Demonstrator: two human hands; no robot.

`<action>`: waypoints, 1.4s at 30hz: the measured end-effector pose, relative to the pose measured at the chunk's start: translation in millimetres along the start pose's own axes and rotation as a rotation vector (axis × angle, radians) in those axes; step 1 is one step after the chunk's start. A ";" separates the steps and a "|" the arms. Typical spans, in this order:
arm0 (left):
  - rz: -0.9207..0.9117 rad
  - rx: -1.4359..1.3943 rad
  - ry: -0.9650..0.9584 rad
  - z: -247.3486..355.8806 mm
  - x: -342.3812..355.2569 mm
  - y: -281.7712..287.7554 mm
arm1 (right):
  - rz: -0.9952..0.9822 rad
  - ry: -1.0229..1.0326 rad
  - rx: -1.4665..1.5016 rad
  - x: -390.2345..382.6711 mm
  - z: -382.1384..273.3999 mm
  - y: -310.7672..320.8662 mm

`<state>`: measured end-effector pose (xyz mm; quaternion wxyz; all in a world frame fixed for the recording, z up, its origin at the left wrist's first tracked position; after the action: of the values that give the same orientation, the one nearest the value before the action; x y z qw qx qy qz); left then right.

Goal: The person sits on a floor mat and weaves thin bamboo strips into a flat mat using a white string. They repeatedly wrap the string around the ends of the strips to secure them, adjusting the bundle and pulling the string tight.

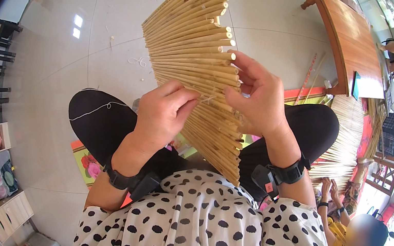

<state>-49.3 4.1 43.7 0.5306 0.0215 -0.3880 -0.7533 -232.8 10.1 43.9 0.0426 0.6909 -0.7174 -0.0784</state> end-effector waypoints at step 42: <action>-0.095 0.165 -0.048 8.2 3.1 9.2 | -0.059 0.004 0.065 -5.8 -11.8 -19.1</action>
<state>-47.1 4.8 56.2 0.4814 0.0655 -0.4598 -0.7433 -211.7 14.6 52.5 0.0194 0.7129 -0.6988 -0.0548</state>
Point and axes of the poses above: each hand's wrist, its own x-axis towards the middle knuckle, its own y-axis out of the back of the hand, z = x × y, the point moved 8 cm from there along x, towards the middle knuckle, and after that the axes turned 1 degree about -z, right-handed, at the moved point
